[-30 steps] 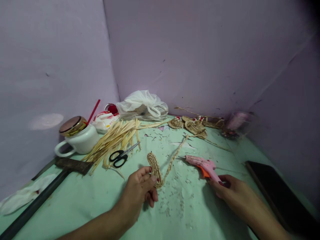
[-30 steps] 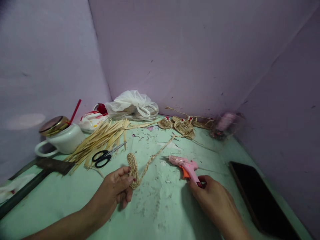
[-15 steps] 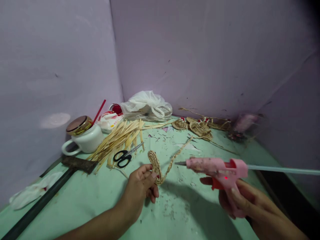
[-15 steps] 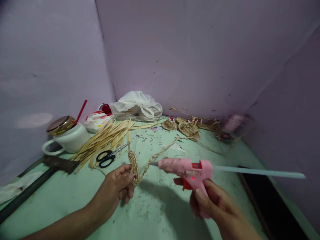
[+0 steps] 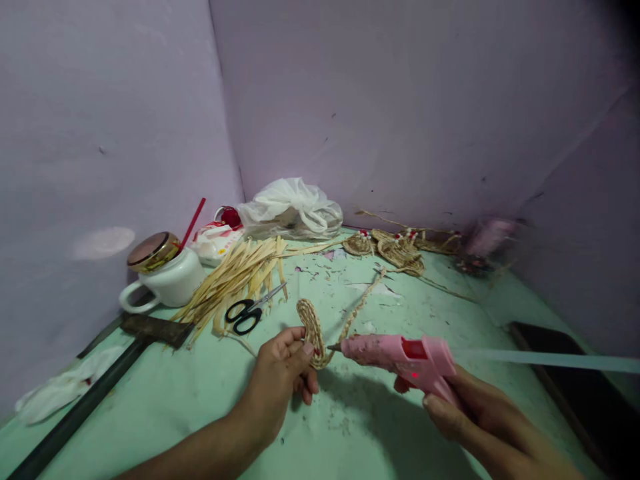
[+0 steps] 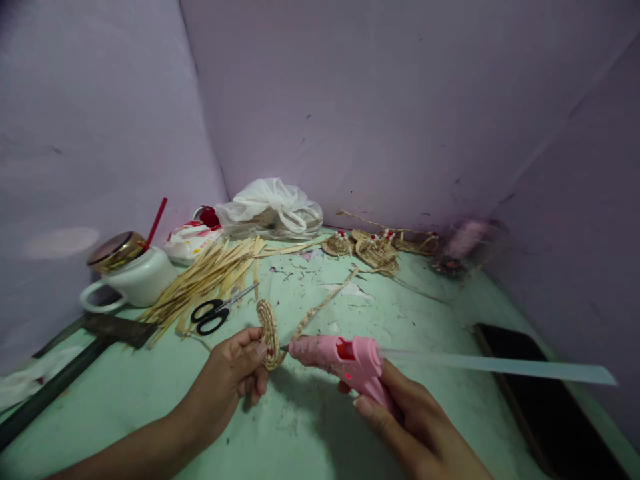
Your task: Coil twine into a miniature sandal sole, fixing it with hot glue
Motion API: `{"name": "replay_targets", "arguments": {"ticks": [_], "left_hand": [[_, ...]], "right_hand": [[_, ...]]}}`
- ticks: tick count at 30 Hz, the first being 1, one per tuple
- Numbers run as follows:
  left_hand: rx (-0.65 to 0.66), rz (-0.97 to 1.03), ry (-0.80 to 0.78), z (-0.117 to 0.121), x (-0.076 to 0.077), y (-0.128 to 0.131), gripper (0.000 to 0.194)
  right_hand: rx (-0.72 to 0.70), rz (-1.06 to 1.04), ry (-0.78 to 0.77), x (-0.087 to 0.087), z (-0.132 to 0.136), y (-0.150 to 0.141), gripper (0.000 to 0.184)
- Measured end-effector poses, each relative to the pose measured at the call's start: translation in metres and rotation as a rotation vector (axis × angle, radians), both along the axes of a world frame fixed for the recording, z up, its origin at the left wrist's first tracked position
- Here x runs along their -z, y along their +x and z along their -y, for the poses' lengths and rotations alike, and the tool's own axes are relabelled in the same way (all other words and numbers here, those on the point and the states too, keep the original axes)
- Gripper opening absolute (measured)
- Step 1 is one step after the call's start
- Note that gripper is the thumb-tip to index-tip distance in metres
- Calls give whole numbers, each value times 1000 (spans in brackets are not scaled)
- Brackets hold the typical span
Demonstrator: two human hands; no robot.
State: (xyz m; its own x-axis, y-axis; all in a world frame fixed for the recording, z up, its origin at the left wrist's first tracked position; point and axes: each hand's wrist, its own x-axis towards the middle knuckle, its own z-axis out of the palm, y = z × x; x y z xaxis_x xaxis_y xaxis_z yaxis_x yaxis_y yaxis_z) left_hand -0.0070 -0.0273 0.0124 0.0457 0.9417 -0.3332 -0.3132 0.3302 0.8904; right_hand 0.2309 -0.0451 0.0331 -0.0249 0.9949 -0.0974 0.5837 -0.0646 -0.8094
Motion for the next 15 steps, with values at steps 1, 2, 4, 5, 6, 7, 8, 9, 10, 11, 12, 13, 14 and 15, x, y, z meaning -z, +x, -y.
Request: {"name": "replay_targets", "arguments": {"ticks": [1, 2, 4, 5, 6, 7, 8, 9, 10, 11, 12, 13, 14, 15], "left_hand": [[0, -1, 3, 0, 0, 0, 39], [0, -2, 8, 0, -1, 0, 39], [-1, -6, 11, -1, -2, 0, 40], [0, -9, 7, -1, -2, 0, 40], [0, -10, 1, -1, -3, 0, 40], [-1, -10, -5, -1, -3, 0, 41], [-3, -10, -9, -1, -4, 1, 41], [-5, -10, -12, -1, -4, 1, 41], [-7, -9, -13, -1, -4, 1, 41], [-9, -9, -10, -1, -4, 2, 42], [-11, -10, -7, -1, -3, 2, 42], [-11, -12, -5, -1, -3, 2, 43], [-11, -14, -3, -1, -2, 2, 43], [-8, -16, -3, -1, -2, 2, 44]], "right_hand": [[-1, 15, -3, 0, 0, -1, 62], [-2, 25, -1, 1, 0, -1, 64], [-8, 30, 1, 4, 1, 0, 65], [-11, 29, 0, 6, 2, 1, 65], [-13, 24, -4, 7, 3, 2, 65], [-11, 20, -11, 8, 3, 3, 66], [-10, 17, -19, 9, 4, 4, 68], [-22, 16, -33, 9, 4, 5, 68], [-33, 17, -44, 9, 4, 5, 68], [-37, 19, -45, 9, 3, 6, 68], [-32, 22, -35, 8, 3, 6, 68], [-31, 26, -26, 7, 3, 7, 66], [-32, 27, -15, 6, 3, 7, 64], [-32, 25, -3, 5, 3, 8, 61]]}}
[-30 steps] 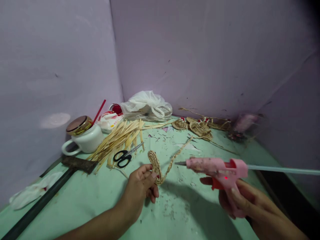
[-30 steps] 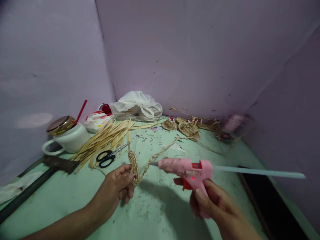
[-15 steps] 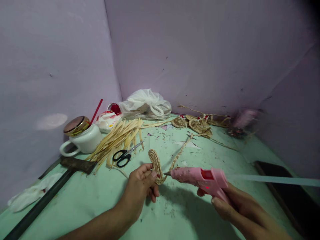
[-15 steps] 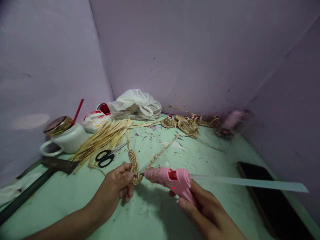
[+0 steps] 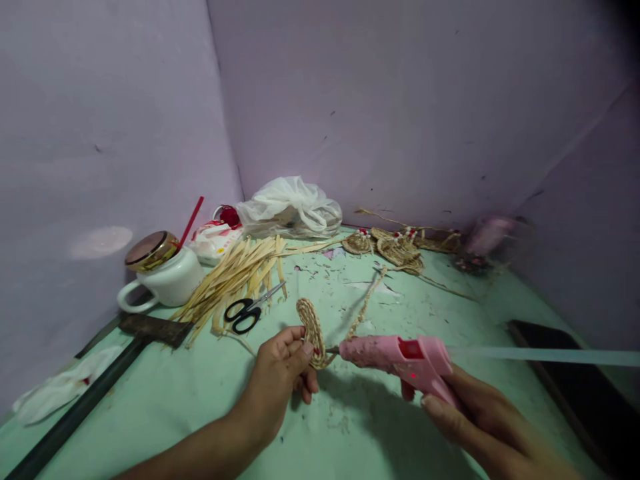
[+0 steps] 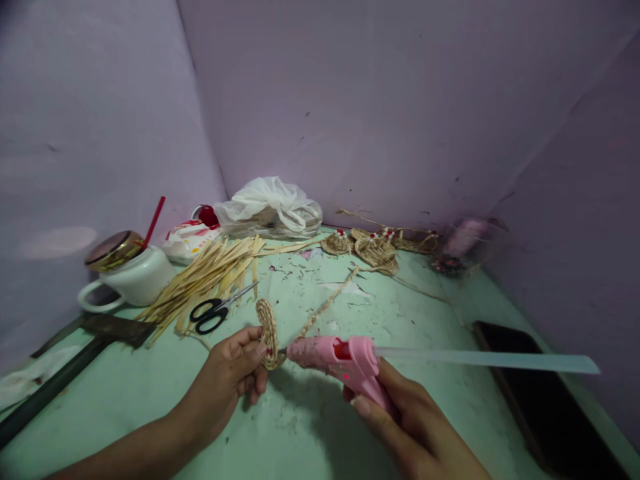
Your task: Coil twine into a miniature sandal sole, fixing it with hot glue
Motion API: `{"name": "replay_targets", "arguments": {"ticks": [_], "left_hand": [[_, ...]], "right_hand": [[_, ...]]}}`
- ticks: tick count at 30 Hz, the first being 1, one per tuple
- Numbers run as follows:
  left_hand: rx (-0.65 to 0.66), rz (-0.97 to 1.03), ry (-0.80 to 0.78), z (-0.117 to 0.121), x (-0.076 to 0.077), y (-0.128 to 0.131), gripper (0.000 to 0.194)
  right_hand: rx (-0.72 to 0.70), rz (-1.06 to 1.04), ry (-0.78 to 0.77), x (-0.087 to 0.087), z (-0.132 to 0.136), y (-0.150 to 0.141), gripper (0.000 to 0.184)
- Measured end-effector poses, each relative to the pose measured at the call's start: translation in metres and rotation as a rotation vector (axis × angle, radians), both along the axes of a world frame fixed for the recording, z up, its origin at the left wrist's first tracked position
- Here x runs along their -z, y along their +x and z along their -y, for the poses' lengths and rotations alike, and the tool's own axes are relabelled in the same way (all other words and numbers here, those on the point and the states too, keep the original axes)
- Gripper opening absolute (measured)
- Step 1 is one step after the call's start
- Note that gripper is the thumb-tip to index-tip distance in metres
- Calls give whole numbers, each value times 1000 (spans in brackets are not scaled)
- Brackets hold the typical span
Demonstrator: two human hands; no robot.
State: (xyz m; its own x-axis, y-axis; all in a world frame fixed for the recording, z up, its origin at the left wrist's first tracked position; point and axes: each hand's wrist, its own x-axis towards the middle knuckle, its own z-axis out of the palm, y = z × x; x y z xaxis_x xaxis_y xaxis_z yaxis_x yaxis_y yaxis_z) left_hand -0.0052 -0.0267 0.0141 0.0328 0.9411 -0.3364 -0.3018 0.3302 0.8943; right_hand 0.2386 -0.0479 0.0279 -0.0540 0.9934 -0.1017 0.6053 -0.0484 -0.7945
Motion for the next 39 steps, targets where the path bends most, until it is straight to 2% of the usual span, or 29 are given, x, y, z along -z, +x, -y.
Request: {"name": "replay_targets", "arguments": {"ticks": [5, 11, 16, 20, 29, 39], "left_hand": [[19, -10, 5, -1, 1, -1, 44], [23, -14, 9, -1, 0, -1, 41], [19, -24, 8, 0, 1, -1, 41], [30, -40, 12, 0, 1, -1, 42], [70, -70, 27, 1, 0, 0, 42], [93, -106, 32, 2, 0, 0, 39]], "right_hand": [[69, -9, 46, -4, 3, -4, 51], [99, 7, 27, -6, 6, -11, 57], [118, 5, -13, 2, 5, -9, 64], [98, -18, 2, 5, 5, -8, 62], [185, -88, 16, -3, 6, -18, 62], [153, -60, 14, -8, 4, -18, 60]]}}
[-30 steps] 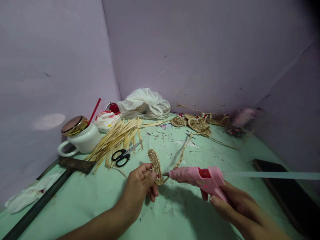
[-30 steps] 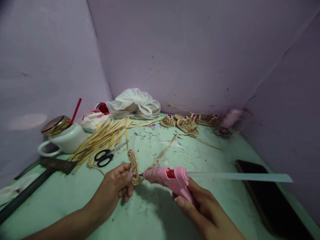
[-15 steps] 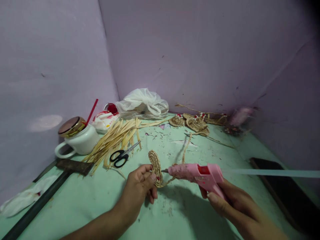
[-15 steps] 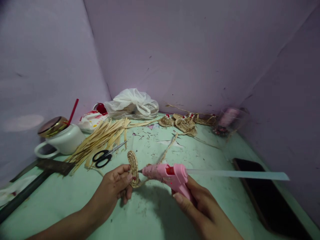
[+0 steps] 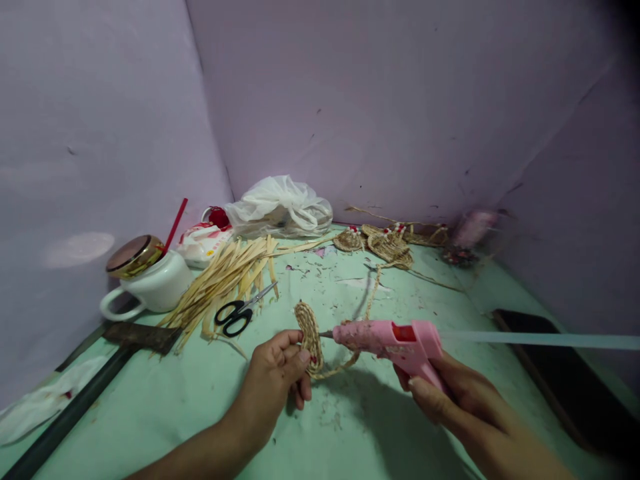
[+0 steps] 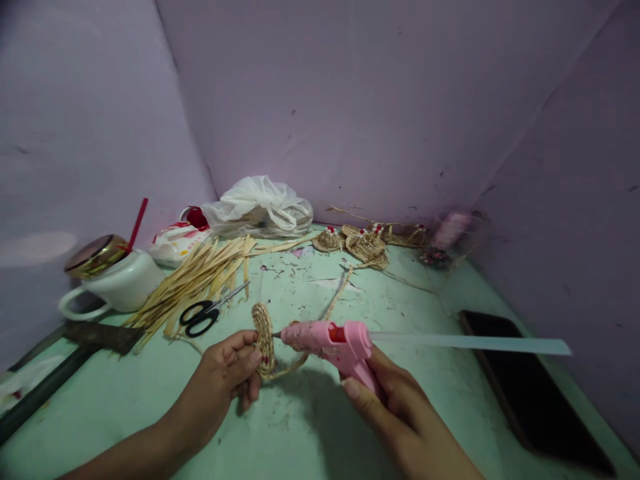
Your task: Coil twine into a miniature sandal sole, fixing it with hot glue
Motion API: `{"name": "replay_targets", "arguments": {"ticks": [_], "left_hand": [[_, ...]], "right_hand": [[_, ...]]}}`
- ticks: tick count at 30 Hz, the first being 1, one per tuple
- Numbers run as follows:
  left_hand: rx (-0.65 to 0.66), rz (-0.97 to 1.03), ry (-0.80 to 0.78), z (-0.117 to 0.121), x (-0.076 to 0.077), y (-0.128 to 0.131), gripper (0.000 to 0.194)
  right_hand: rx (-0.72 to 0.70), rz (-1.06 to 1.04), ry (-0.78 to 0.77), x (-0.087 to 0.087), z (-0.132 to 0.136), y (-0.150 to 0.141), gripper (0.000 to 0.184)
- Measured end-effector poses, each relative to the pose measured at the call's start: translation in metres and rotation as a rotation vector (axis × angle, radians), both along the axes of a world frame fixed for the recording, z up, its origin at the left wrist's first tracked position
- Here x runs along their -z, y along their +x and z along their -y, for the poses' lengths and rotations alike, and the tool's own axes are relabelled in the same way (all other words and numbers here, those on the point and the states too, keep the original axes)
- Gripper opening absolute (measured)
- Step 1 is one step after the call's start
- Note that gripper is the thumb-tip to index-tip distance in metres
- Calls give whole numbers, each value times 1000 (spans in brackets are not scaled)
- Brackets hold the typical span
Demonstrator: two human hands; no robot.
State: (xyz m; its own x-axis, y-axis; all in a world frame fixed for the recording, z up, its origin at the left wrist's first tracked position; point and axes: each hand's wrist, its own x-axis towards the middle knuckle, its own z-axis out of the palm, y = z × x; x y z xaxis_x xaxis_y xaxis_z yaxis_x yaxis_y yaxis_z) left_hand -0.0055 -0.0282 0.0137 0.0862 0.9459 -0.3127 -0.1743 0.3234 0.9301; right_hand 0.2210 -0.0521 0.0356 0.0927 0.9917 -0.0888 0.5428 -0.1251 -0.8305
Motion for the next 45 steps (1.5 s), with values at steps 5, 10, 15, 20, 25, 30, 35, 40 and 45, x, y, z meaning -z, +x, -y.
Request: {"name": "replay_targets", "arguments": {"ticks": [5, 10, 15, 20, 25, 30, 35, 40, 45], "left_hand": [[16, -18, 24, 0, 3, -1, 40], [29, -26, 25, 0, 3, -1, 40], [27, -22, 11, 0, 2, -1, 40], [19, -7, 9, 0, 1, -1, 37], [7, 3, -2, 0, 1, 0, 39], [6, -2, 4, 0, 0, 0, 38], [27, -15, 5, 0, 1, 0, 39], [36, -21, 22, 0, 3, -1, 40], [47, -40, 35, 1, 6, -2, 37]], "right_hand": [[-56, 9, 5, -10, -2, -4, 46], [-98, -27, 59, -18, -3, -8, 33], [-89, -18, 58, -16, -4, -9, 39], [-144, -34, 36, -16, -5, -6, 40], [-136, -113, 2, -19, -5, -4, 36], [-123, -83, -20, -19, -4, -4, 40], [-145, -114, 23, -19, -4, -8, 38], [-117, -72, 64, -18, -4, -9, 34], [-90, -123, 76, -15, -3, -9, 35]]}}
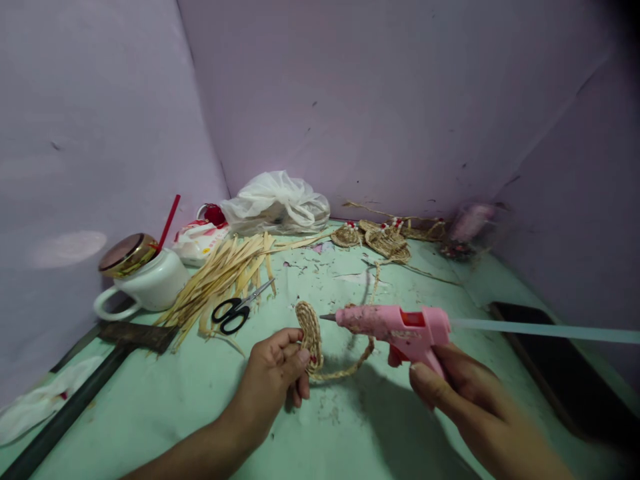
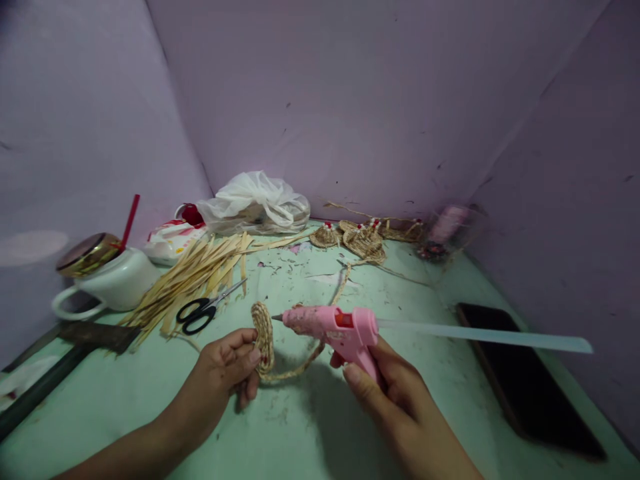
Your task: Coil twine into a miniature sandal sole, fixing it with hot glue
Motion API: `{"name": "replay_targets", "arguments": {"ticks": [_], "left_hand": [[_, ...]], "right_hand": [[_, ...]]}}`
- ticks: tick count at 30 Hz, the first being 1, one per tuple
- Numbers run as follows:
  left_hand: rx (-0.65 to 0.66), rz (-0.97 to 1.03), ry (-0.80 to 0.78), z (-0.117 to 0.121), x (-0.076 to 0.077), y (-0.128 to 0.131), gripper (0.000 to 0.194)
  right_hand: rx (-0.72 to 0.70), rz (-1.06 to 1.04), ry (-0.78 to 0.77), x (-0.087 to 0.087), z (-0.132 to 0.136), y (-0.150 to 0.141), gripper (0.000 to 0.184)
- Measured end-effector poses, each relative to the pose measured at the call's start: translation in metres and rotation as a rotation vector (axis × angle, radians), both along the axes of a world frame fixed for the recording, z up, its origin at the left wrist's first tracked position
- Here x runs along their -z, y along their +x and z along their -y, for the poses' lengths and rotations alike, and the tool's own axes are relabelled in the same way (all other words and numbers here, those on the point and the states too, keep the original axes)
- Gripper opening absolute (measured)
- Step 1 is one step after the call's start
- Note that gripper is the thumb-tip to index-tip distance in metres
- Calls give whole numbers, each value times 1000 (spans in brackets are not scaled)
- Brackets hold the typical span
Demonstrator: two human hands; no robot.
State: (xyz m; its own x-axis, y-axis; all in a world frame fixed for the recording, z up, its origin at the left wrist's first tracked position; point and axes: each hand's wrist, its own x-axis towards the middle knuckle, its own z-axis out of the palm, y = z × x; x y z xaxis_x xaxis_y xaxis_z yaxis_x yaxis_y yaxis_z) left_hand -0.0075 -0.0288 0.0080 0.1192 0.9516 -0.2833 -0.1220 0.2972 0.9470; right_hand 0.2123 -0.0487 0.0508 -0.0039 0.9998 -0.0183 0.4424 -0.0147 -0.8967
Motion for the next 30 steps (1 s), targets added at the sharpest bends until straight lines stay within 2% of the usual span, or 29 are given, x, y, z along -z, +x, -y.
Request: {"name": "replay_targets", "arguments": {"ticks": [10, 17, 21, 30], "left_hand": [[20, -16, 5, 0, -2, 0, 37], [-24, 21, -3, 0, 0, 1, 38], [-36, 31, -7, -2, 1, 0, 39], [-85, 105, -35, -2, -4, 0, 37]], "right_hand": [[-11, -44, 12, -3, -1, -4, 29], [-39, -13, -12, -3, -1, 1, 28], [-113, 35, -33, 0, -2, 6, 32], [-63, -2, -70, 1, 1, 8, 44]]}}
